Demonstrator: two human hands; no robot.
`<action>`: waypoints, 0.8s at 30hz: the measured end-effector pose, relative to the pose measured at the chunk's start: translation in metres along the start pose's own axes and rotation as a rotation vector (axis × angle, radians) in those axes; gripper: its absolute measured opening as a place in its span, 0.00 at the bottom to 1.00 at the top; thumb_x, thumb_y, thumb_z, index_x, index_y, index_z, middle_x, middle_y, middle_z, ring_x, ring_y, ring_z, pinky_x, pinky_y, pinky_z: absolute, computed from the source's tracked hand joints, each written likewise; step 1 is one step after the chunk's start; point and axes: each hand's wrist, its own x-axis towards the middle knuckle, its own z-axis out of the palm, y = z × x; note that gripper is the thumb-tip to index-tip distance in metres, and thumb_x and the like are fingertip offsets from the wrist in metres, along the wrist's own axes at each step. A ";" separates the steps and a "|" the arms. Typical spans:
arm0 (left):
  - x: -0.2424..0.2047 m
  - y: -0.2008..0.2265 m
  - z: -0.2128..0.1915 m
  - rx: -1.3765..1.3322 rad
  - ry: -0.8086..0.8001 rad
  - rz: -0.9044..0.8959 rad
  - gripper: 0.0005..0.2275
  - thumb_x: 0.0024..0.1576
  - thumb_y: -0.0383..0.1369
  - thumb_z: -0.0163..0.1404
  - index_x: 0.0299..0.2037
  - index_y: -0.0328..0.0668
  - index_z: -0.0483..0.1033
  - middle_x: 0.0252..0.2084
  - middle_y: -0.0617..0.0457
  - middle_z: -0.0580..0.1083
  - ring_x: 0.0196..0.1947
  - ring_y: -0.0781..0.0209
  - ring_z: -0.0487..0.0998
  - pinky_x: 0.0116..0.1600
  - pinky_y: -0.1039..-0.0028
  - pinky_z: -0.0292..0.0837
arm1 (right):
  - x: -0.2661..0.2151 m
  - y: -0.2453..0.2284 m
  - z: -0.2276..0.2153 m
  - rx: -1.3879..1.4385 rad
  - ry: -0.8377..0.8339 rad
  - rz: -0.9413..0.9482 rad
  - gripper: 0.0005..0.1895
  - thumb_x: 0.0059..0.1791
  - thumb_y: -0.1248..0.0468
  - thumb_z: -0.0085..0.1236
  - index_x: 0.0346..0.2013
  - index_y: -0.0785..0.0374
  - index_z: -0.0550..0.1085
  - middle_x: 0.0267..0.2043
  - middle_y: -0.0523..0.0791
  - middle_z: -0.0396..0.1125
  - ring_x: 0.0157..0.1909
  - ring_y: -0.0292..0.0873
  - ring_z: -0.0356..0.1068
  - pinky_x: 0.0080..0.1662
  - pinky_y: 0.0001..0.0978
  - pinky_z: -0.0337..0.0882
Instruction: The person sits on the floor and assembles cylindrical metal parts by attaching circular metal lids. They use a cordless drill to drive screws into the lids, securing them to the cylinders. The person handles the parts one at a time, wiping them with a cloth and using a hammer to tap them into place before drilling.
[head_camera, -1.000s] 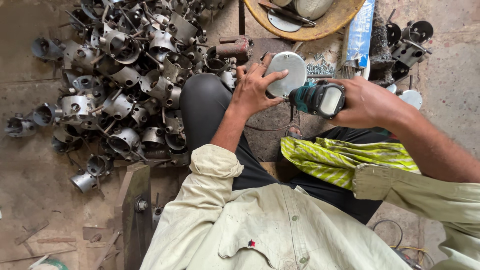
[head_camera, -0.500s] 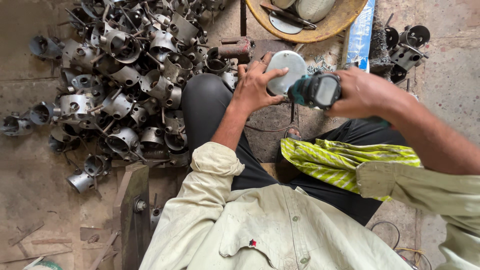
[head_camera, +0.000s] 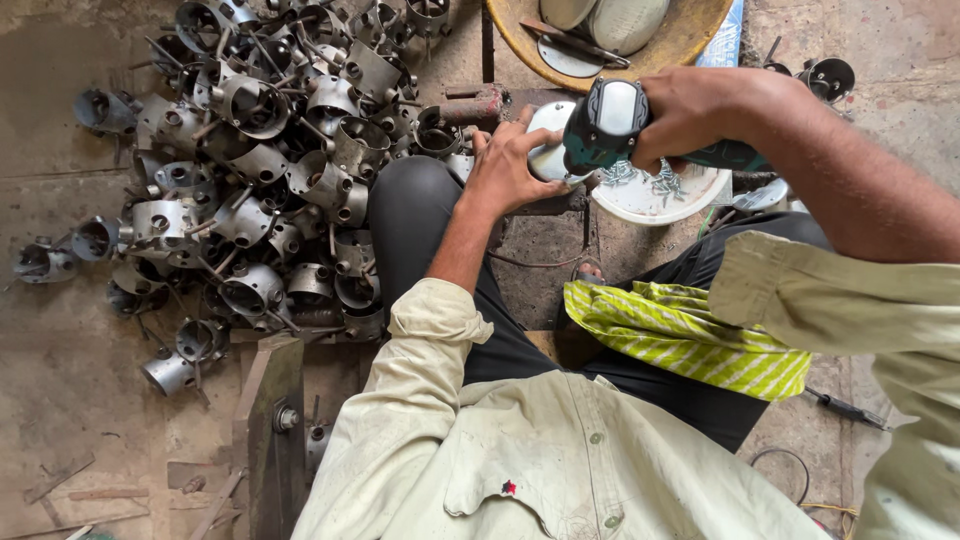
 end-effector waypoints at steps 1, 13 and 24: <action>-0.001 -0.001 -0.001 -0.025 0.010 0.010 0.32 0.33 0.49 0.73 0.52 0.64 0.80 0.72 0.40 0.60 0.68 0.45 0.66 0.69 0.29 0.41 | 0.000 -0.001 0.001 -0.028 0.004 -0.011 0.22 0.38 0.61 0.66 0.45 0.61 0.78 0.30 0.50 0.78 0.31 0.47 0.78 0.38 0.43 0.77; 0.001 0.001 -0.004 -0.051 0.009 -0.008 0.32 0.31 0.48 0.74 0.51 0.62 0.81 0.71 0.40 0.62 0.68 0.45 0.65 0.69 0.26 0.35 | 0.008 0.007 0.009 -0.112 0.015 -0.085 0.20 0.37 0.60 0.64 0.42 0.64 0.80 0.31 0.51 0.78 0.32 0.48 0.79 0.38 0.43 0.77; 0.002 -0.007 0.002 -0.085 0.027 0.041 0.30 0.33 0.47 0.72 0.50 0.60 0.81 0.72 0.36 0.61 0.67 0.46 0.67 0.69 0.43 0.51 | 0.008 0.002 0.009 -0.145 0.012 -0.050 0.21 0.38 0.59 0.65 0.43 0.65 0.77 0.31 0.52 0.78 0.33 0.48 0.79 0.37 0.44 0.78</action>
